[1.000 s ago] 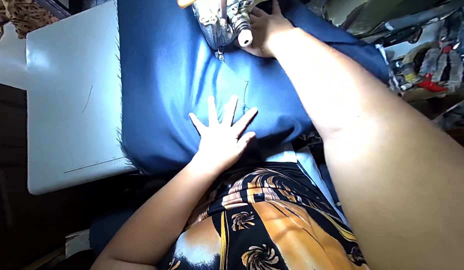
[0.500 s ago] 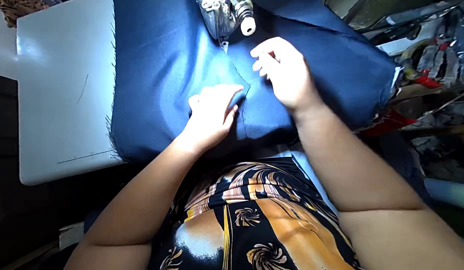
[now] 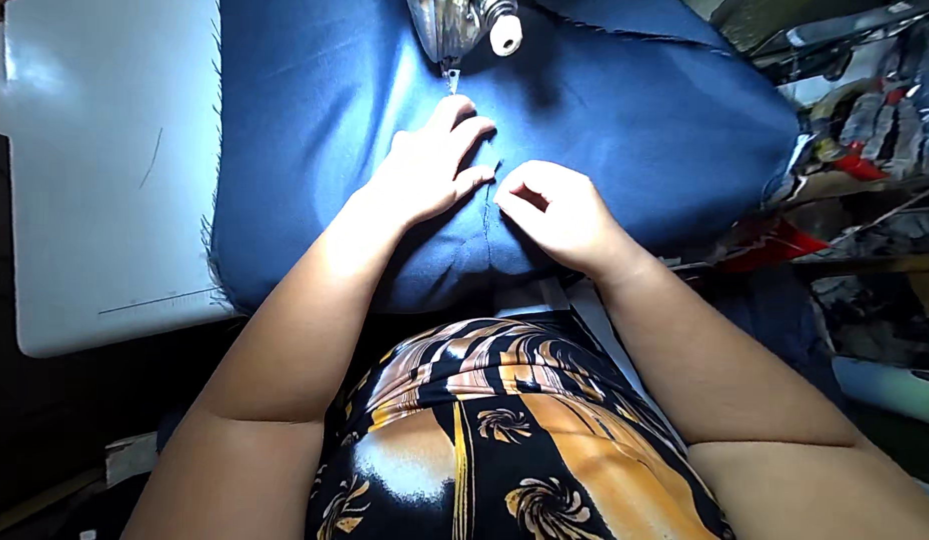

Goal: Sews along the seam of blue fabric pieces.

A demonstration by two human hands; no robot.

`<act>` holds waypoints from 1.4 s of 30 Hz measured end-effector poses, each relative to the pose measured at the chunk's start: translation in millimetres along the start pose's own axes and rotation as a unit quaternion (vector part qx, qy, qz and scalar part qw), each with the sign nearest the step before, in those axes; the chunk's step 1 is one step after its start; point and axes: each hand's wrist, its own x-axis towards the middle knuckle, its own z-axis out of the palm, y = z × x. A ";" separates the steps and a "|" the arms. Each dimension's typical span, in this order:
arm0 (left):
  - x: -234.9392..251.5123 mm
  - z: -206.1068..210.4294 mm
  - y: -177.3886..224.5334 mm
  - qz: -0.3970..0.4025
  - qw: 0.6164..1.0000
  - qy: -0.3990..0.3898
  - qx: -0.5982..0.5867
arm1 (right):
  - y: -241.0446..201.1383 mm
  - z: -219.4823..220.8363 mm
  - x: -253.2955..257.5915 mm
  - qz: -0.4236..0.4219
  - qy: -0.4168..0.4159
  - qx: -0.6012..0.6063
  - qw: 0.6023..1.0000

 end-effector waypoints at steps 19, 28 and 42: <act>-6.1 -37.6 -6.2 0.103 0.993 0.023 -0.049 | -6.0 20.5 -11.5 -0.039 0.010 -0.080 0.996; 6.3 -4.2 -22.5 0.121 0.977 0.124 -0.124 | -8.4 20.8 -6.9 -0.015 0.005 -0.098 0.995; 8.0 17.3 -26.0 0.038 0.959 0.170 -0.223 | -3.3 22.4 21.1 0.001 0.008 -0.099 0.995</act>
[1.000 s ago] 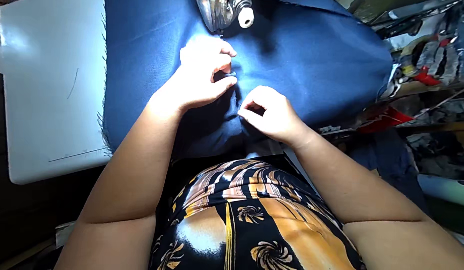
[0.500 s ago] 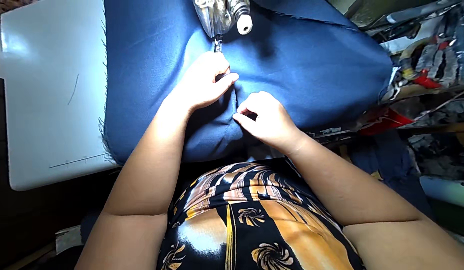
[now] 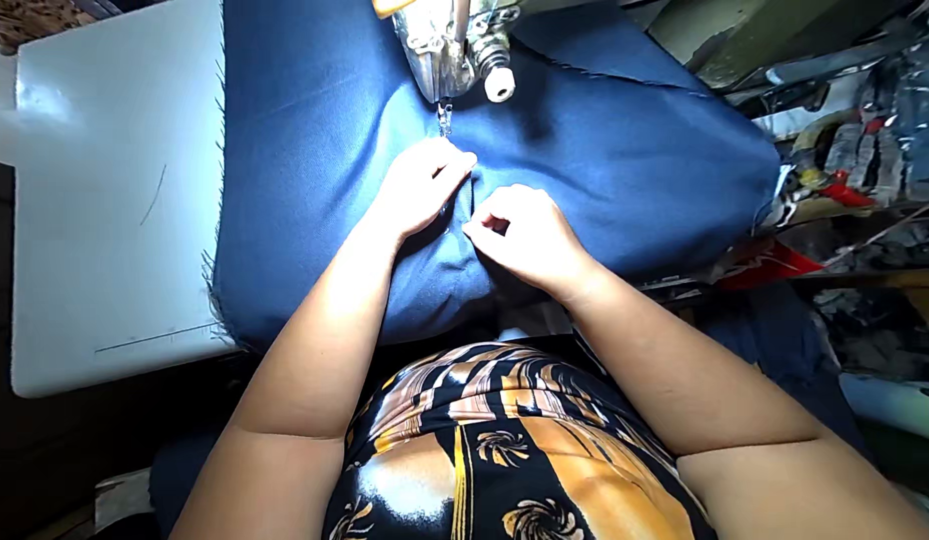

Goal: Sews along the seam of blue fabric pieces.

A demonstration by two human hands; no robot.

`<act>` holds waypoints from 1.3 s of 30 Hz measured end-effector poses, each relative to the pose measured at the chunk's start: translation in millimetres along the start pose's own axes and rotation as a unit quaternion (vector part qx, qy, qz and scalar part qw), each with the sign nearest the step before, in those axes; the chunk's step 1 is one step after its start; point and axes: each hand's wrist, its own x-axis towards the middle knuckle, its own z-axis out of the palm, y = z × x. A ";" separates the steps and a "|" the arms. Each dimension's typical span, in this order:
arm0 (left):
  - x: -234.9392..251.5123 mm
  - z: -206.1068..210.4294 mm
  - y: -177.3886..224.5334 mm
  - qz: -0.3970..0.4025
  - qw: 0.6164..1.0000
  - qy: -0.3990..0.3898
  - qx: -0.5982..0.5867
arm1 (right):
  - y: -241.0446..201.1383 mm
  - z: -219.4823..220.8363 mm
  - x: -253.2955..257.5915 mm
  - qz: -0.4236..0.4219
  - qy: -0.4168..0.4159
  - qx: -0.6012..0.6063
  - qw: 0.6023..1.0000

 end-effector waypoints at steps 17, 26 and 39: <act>-2.9 -4.9 -3.8 -0.009 0.996 -0.011 -0.088 | 10.8 2.2 39.2 -0.011 0.059 0.081 0.995; -0.7 -8.4 -7.4 -0.004 0.997 -0.040 -0.063 | 21.5 13.3 37.9 -0.017 0.104 0.118 0.987; 9.1 -20.8 -6.6 -0.046 0.990 -0.117 -0.062 | 22.4 13.5 38.5 -0.030 0.089 0.110 0.990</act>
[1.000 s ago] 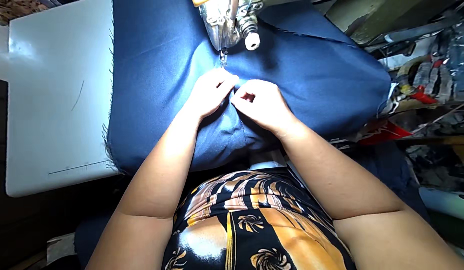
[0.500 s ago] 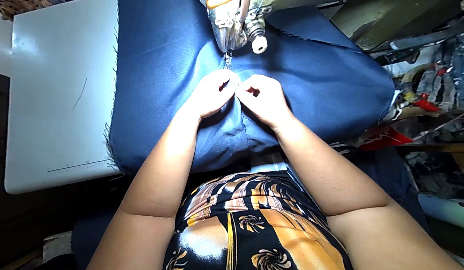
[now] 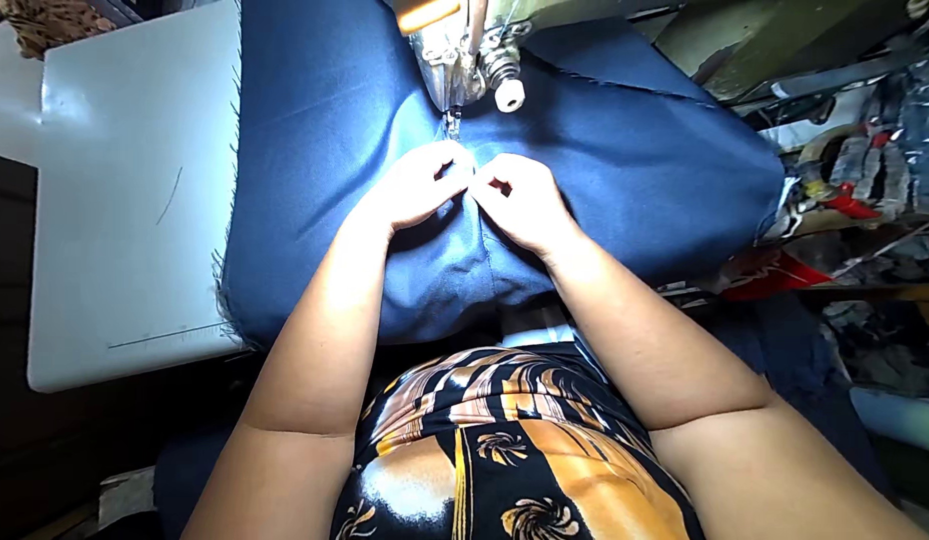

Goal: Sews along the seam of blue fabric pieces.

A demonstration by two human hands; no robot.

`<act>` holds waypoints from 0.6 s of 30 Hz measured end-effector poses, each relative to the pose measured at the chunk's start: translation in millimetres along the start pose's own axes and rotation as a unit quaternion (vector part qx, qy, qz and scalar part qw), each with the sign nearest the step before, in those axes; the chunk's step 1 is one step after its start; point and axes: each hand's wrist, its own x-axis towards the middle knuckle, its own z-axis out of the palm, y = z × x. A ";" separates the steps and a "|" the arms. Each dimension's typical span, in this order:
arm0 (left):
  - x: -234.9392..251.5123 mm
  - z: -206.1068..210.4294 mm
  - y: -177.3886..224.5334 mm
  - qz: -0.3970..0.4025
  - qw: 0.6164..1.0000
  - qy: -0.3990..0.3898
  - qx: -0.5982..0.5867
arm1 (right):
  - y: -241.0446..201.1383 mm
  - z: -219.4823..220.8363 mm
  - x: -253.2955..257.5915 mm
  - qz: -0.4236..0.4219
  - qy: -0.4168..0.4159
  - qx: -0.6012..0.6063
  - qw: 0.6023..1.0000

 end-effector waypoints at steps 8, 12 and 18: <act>8.4 -13.7 6.8 -0.025 0.997 -0.069 0.023 | -1.0 1.6 0.4 0.005 0.000 0.008 1.000; 5.1 -20.4 15.4 -0.015 0.993 -0.069 0.089 | -8.2 -12.4 2.1 -0.007 -0.086 -0.091 0.992; -20.3 -37.3 38.9 -0.034 0.980 -0.048 0.190 | 9.0 -51.9 4.0 -0.214 -0.283 -0.248 0.901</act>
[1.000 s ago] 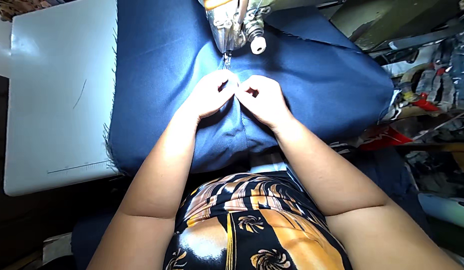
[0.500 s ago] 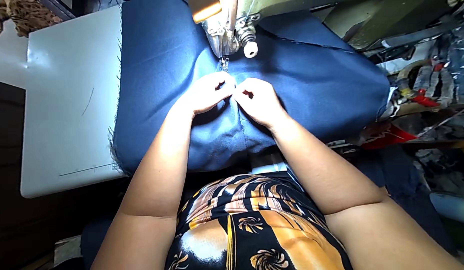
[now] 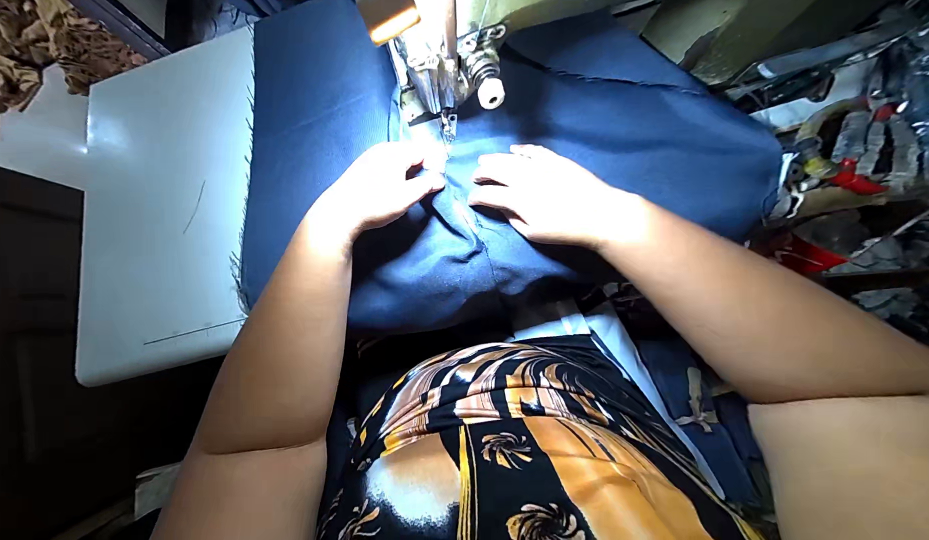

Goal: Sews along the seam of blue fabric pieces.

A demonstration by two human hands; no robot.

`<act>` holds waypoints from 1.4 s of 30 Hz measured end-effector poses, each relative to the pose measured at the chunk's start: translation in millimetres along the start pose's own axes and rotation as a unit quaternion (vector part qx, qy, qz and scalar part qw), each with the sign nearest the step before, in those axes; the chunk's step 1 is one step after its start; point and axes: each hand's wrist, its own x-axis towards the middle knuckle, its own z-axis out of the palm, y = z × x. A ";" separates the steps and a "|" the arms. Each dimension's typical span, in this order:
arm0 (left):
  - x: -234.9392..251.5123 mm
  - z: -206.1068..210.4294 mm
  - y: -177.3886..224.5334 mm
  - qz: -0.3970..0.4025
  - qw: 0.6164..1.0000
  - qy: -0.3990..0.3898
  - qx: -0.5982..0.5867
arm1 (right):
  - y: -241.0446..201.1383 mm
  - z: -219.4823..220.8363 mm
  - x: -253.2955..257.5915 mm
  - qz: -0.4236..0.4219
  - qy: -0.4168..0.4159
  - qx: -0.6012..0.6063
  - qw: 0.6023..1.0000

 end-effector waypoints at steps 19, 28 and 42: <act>4.9 48.3 -3.2 -0.110 0.981 0.157 -0.015 | -4.7 23.5 5.3 0.060 0.082 -0.006 0.995; 13.3 48.3 4.8 -0.167 0.978 0.127 0.004 | -5.7 20.7 5.8 0.074 0.066 0.011 0.995; 20.6 60.9 15.6 -0.242 0.958 0.149 -0.029 | -3.8 21.8 5.4 0.062 0.075 0.012 0.995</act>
